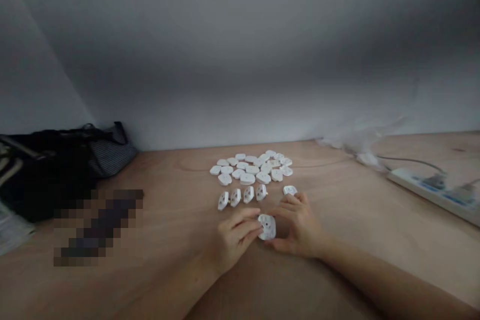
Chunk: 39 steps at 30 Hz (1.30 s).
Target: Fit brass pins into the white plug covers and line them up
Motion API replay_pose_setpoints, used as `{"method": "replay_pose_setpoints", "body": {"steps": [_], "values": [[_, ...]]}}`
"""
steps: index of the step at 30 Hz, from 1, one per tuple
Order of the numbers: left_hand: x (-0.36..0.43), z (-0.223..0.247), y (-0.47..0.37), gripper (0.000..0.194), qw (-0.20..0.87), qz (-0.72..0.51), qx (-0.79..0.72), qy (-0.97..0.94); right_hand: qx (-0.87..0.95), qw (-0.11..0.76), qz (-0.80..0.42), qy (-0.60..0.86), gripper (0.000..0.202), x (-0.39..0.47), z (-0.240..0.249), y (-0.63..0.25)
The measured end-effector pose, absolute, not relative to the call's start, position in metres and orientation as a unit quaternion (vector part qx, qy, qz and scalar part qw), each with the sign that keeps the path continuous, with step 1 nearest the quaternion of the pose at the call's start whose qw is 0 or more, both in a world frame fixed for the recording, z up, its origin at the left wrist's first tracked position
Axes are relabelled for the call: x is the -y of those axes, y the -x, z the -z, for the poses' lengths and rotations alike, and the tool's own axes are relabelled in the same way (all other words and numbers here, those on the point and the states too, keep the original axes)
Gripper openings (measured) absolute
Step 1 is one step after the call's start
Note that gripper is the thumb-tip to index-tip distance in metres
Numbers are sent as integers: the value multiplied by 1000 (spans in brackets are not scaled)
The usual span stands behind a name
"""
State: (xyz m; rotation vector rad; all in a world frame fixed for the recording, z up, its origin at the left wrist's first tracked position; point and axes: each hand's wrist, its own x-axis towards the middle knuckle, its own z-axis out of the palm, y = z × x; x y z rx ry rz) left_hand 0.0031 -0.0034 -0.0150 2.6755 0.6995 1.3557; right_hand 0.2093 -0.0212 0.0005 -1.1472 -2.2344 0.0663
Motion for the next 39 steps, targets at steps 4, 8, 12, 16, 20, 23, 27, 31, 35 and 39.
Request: {"method": "replay_pose_setpoints", "body": {"steps": [4,8,12,16,20,23,27,31,35,39], "values": [[2,9,-1,15,-7,-407,-207,-890,842,314,-11,438,39,21,0,-210],[3,2,2,22,-33,-370,-230,-900,842,306,-2,444,41,18,-1,-216],[3,4,1,24,33,-353,-273,-894,829,299,9,473,38,11,-3,-229],[2,8,-2,30,81,-296,-303,-902,818,306,14,486,40,8,-3,-237],[0,9,-3,27,126,-284,-304,-901,824,308,13,475,37,10,-3,-235],[-3,11,0,19,131,-319,-306,-888,825,304,16,476,36,10,-3,-233],[-4,11,2,11,135,-330,-321,-877,828,301,12,472,40,9,-1,-233],[-3,8,0,11,131,-325,-312,-883,833,296,0,468,37,10,-2,-231],[-2,5,-2,11,110,-373,-314,-866,839,292,-8,459,39,13,-3,-226],[0,2,-3,10,39,-409,-309,-857,850,281,-8,445,40,16,-2,-221]]}}
